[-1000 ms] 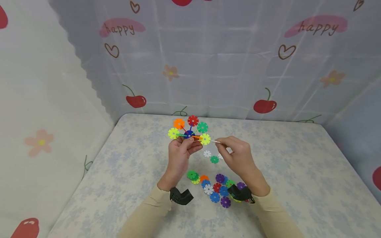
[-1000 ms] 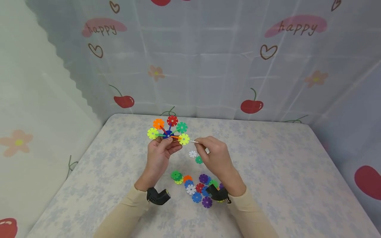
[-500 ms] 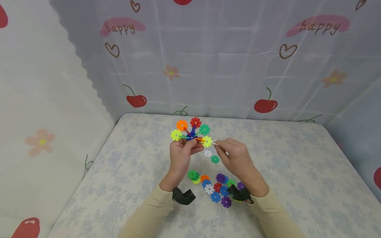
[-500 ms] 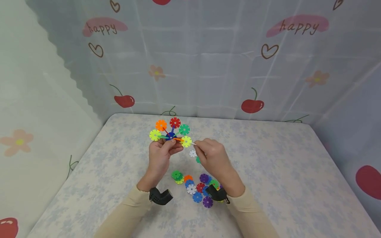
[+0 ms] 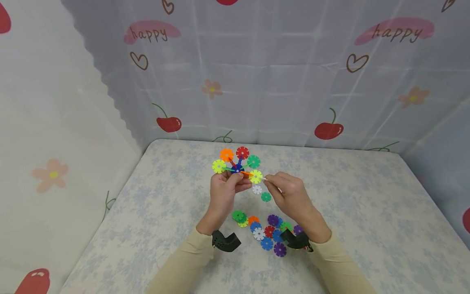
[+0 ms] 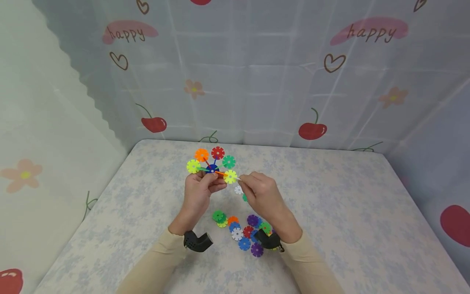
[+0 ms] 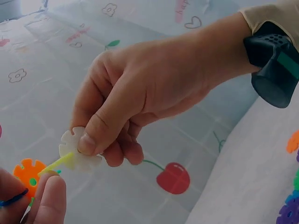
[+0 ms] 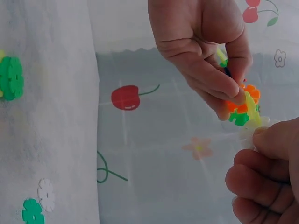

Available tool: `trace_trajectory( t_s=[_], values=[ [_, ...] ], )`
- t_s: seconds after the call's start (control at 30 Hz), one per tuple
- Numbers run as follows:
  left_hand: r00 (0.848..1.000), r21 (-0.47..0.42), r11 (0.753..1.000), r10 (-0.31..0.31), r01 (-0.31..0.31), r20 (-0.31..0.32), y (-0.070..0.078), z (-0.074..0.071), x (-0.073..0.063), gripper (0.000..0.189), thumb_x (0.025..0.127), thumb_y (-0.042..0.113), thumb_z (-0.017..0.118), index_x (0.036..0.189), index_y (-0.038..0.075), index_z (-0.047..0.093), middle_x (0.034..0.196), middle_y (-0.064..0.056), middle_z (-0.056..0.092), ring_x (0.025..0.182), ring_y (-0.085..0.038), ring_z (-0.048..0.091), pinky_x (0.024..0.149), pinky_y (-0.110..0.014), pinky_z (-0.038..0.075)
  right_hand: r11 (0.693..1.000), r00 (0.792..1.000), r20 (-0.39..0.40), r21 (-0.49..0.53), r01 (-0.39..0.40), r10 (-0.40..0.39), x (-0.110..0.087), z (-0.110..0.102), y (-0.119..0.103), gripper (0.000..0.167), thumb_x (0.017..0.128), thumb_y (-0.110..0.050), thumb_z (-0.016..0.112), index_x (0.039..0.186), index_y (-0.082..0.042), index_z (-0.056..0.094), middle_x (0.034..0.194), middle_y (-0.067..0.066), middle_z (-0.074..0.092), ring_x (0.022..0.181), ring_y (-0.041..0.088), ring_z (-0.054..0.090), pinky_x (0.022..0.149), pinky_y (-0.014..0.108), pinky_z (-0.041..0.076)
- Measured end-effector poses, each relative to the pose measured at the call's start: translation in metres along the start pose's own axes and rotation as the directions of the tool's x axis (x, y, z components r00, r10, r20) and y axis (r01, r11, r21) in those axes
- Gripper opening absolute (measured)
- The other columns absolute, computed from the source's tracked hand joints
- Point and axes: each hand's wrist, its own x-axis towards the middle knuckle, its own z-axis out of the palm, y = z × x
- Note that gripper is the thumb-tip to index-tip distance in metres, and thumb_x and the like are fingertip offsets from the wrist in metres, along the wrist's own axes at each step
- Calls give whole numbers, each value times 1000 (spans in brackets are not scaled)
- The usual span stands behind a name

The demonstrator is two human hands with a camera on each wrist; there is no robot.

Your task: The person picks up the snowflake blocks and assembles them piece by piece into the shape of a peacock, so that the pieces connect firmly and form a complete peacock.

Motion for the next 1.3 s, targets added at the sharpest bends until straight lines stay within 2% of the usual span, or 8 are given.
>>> trace_trajectory(
  t_s=[0.37,0.47,0.53,0.67,0.73,0.97,1.1,1.3],
  values=[
    [998,4,1000,27,-28,55,0,0,2,12,99,2,52,88,-4,52,86,-7,75,73,-11,76,75,-31,63,999,998,-49,13,-30,31,1,3,2,21,77,8,81,96,3,76,77,11,73,64,18,67,62,33,61],
    [996,-43,997,59,-56,65,0,0,4,7,100,2,51,97,-4,53,93,-5,74,80,-12,76,80,-33,63,984,984,41,37,-177,175,0,0,7,26,83,2,78,108,3,74,88,14,76,72,23,71,68,40,62],
    [996,-76,995,70,-66,59,-1,-1,6,8,101,1,50,103,-6,53,95,-3,74,84,-12,75,81,-33,63,934,917,192,-1,-357,351,-1,1,13,33,88,-4,74,120,1,71,98,16,76,78,25,72,72,42,62],
    [995,-152,987,65,-54,72,-1,-3,6,10,101,1,46,109,-3,51,98,1,73,88,-11,74,81,-31,63,761,593,512,-213,-613,621,-13,21,32,42,95,-17,69,136,-7,64,105,14,71,83,22,64,74,39,59],
    [993,-204,978,59,-38,99,-2,-3,5,11,102,1,43,110,1,50,98,2,72,89,-11,74,82,-30,63,727,497,578,-269,-632,647,-21,34,39,41,96,-18,69,136,-9,65,99,12,68,80,20,57,71,35,55],
    [979,-341,940,45,26,198,-1,-3,3,20,103,4,35,118,10,47,100,2,68,91,-10,74,83,-30,63,702,448,612,-263,-662,652,-31,44,47,17,92,-19,75,105,-8,72,85,5,66,73,18,56,69,34,53],
    [974,-336,940,22,56,224,0,-4,2,18,103,5,34,115,12,46,98,4,68,88,-9,75,80,-30,63,730,526,623,-109,-675,579,-23,25,48,11,95,-17,70,91,-9,65,73,3,56,63,15,48,59,27,42],
    [979,-280,954,-48,104,198,3,-3,0,13,103,5,39,109,12,48,96,4,72,81,-7,73,66,-26,62,811,840,320,263,-523,438,1,-19,18,5,99,-7,64,95,-4,65,74,6,65,64,9,59,60,26,51]
  ],
)
